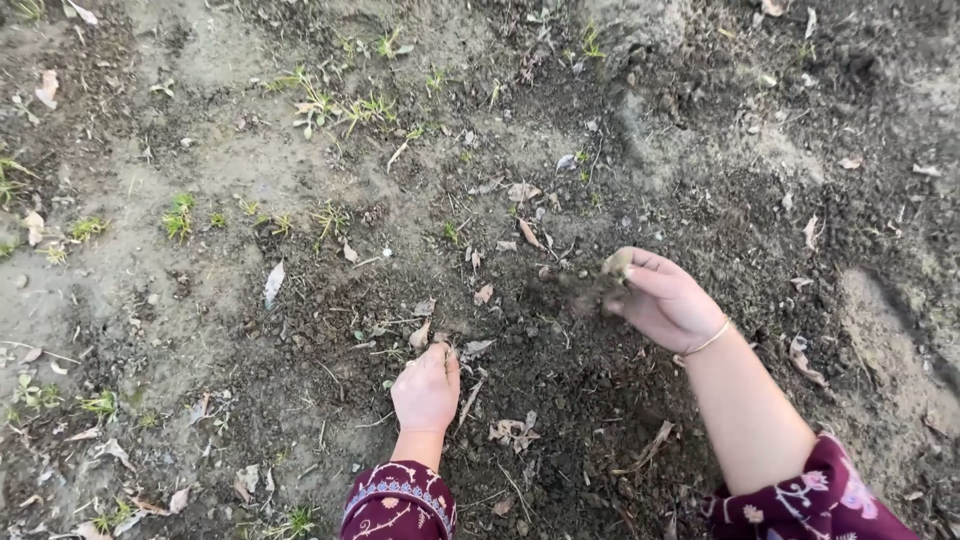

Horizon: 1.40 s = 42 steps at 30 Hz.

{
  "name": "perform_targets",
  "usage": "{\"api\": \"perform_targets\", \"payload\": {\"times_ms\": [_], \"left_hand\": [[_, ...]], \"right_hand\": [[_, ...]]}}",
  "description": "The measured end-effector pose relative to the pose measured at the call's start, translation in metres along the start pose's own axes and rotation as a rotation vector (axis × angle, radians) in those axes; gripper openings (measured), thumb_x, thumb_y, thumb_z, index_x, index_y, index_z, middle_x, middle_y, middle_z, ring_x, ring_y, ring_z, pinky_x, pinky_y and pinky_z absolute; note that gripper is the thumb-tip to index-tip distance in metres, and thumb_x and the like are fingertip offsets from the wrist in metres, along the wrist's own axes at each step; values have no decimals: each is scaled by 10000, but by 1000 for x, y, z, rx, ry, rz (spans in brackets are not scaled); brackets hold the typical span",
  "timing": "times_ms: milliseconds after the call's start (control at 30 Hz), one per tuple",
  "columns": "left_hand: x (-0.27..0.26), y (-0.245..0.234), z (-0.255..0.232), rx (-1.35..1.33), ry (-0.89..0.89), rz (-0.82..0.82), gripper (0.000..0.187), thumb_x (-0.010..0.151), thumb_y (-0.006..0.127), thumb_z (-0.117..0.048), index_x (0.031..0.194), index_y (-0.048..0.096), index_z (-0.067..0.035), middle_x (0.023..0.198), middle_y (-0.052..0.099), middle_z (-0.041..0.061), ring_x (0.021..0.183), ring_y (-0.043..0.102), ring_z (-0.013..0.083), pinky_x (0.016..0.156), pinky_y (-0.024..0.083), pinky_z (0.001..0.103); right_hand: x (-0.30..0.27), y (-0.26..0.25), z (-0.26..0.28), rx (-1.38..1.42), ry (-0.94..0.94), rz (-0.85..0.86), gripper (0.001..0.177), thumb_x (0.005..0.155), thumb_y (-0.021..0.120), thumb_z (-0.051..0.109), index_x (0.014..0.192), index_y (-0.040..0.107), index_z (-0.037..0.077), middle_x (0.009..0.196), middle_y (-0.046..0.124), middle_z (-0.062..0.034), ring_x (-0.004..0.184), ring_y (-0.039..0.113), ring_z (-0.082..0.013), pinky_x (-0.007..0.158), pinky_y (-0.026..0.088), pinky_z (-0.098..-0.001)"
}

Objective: Manually pulling weeds and grass clumps from the soil in a garden.

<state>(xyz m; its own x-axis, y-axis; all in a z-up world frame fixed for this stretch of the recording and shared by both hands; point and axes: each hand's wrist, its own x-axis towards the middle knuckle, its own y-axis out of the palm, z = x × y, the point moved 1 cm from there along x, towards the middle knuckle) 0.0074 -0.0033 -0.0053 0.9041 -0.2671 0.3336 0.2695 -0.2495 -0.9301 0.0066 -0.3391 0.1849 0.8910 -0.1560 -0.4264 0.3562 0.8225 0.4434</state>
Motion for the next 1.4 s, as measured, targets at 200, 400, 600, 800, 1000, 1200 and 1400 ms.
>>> {"api": "perform_targets", "payload": {"times_ms": [200,400,600,800,1000,1200,1400], "left_hand": [[20,-27,-6,-183,-88,274,215,968,606,-312,1086,704,-162,838,752,4,683,699,269,573,576,417],[16,-24,-8,-134,-29,119,104,937,635,-303,940,666,-203,731,689,3,622,645,274,545,537,408],[13,-16,-5,-164,6,120,93,939,640,-282,983,660,-202,729,679,-18,579,633,271,511,531,401],[14,-12,-3,-163,16,133,156,907,670,-278,1037,663,-193,728,665,-8,547,622,278,484,512,417],[15,-15,-3,-197,13,144,149,911,662,-267,1035,669,-184,740,683,-17,563,631,266,494,510,402],[10,-7,-1,-193,-16,194,169,909,655,-291,1048,662,-196,748,686,-23,561,633,283,495,510,426],[14,-12,-4,-173,-5,167,154,916,648,-296,1034,663,-198,741,681,-23,548,624,278,489,505,410]], "right_hand": [[35,20,31,-1376,-19,-265,90,939,652,176,945,691,96,1003,685,-65,888,620,-219,854,503,-381],[101,41,4,-884,83,-167,152,876,592,20,832,493,126,755,725,-71,540,384,-114,502,297,-295],[158,65,-23,-1235,13,-228,321,988,551,176,1274,697,160,1114,746,-88,861,658,-229,867,508,-367],[191,48,-72,-1650,-257,-214,176,996,559,220,1056,713,158,1049,598,-50,932,660,-298,677,573,-496],[190,46,-61,-1441,-328,-284,194,982,564,176,1090,684,69,1135,657,-136,987,656,-360,851,529,-500],[147,71,23,94,157,-65,86,1051,520,119,1018,529,39,967,489,-78,743,437,-117,549,432,-187],[148,121,9,-1368,285,-45,228,1066,484,110,1245,625,99,921,719,-95,615,613,-116,508,558,-252]]}}
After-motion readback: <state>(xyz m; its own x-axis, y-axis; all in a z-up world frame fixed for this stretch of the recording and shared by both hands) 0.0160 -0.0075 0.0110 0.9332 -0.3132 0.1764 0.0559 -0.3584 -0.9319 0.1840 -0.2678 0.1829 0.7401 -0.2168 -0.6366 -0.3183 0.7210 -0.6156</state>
